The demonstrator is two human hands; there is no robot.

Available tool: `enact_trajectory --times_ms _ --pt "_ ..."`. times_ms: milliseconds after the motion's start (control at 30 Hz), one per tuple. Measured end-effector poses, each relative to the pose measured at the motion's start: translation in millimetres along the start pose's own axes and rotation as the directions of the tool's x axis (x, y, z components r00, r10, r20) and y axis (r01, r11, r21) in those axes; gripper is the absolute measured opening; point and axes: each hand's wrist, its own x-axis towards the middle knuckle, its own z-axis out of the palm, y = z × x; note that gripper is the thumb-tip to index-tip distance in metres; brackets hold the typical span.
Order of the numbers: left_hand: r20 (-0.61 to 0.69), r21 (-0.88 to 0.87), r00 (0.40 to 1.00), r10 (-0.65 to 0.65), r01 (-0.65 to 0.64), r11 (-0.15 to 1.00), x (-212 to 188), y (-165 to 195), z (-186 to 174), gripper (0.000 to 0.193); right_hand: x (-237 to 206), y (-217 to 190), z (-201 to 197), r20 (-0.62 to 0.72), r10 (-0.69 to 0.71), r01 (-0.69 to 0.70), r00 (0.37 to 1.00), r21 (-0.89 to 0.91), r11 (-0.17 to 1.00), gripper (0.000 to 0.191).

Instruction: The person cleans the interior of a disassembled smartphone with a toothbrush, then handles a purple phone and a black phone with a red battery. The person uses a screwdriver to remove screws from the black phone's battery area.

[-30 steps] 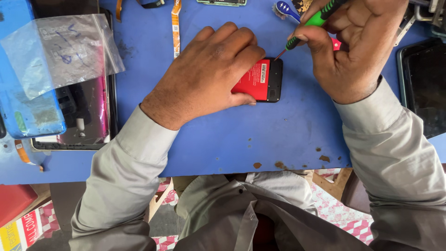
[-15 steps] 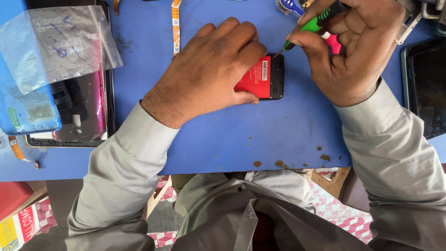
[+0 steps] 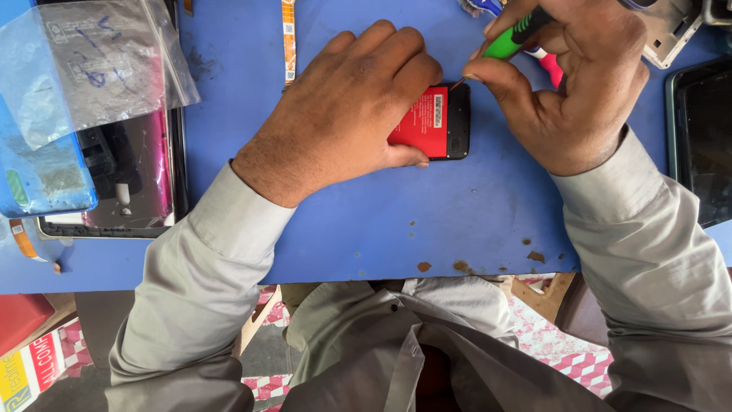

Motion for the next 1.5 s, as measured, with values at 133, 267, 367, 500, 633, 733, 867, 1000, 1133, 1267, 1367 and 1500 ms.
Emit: enact_trajectory --times_ms 133,267,367,500,633,733,867,1000,1133,1267,1367,1500 --pt "0.008 -0.004 1.000 -0.002 0.002 1.000 0.2 0.1 -0.4 0.069 -2.5 5.9 4.0 -0.038 -0.049 0.048 0.998 -0.031 0.998 0.048" --pt "0.004 0.002 1.000 0.008 -0.008 1.000 0.3 -0.2 -0.8 0.069 -3.9 9.4 5.8 -0.047 -0.076 0.073 0.996 -0.056 0.996 0.051" --pt "0.010 0.007 1.000 0.003 -0.003 1.000 0.2 -0.2 -0.6 0.069 -4.5 9.5 6.4 -0.051 -0.084 0.080 0.995 -0.074 0.994 0.051" --pt "0.012 0.006 1.000 0.001 -0.002 1.000 0.8 0.2 0.6 0.070 -7.0 6.9 4.9 -0.051 -0.041 0.039 0.998 -0.052 0.998 0.051" --pt "0.008 0.006 1.000 0.006 -0.006 1.000 0.5 0.0 0.2 0.069 -9.0 2.9 5.9 -0.064 -0.004 -0.001 0.998 -0.076 0.997 0.049" --pt "0.016 0.004 1.000 0.002 -0.002 1.000 0.2 0.0 0.5 0.068 -5.2 1.8 6.7 -0.104 -0.093 0.071 0.990 -0.203 0.977 0.052" --pt "0.014 0.015 1.000 0.012 -0.013 1.000 0.0 -0.4 0.7 0.067 1.9 -2.0 5.6 -0.114 -0.136 0.098 0.984 -0.291 0.952 0.054" --pt "0.020 0.011 1.000 0.012 -0.012 1.000 0.3 -0.7 0.0 0.068 5.4 -7.8 3.9 -0.118 -0.109 0.062 0.987 -0.344 0.937 0.051" --pt "0.020 0.015 1.000 0.013 -0.014 1.000 -0.1 0.1 -0.5 0.070 5.5 -11.7 1.8 -0.056 -0.030 0.024 0.998 -0.117 0.993 0.042" --pt "0.021 0.016 1.000 0.016 -0.016 1.000 -0.3 0.6 -1.0 0.069 4.7 -14.3 5.4 -0.043 -0.011 0.013 0.999 0.059 0.998 0.031" --pt "0.031 0.012 0.999 0.010 -0.011 1.000 0.3 0.1 -1.3 0.069 6.6 -14.3 9.6 -0.028 0.037 -0.030 0.999 0.224 0.974 0.024" --pt "0.033 0.009 0.999 0.009 -0.010 1.000 0.9 -0.2 -1.4 0.067 11.1 -13.9 5.8 0.027 0.022 -0.028 0.999 0.231 0.973 0.030"
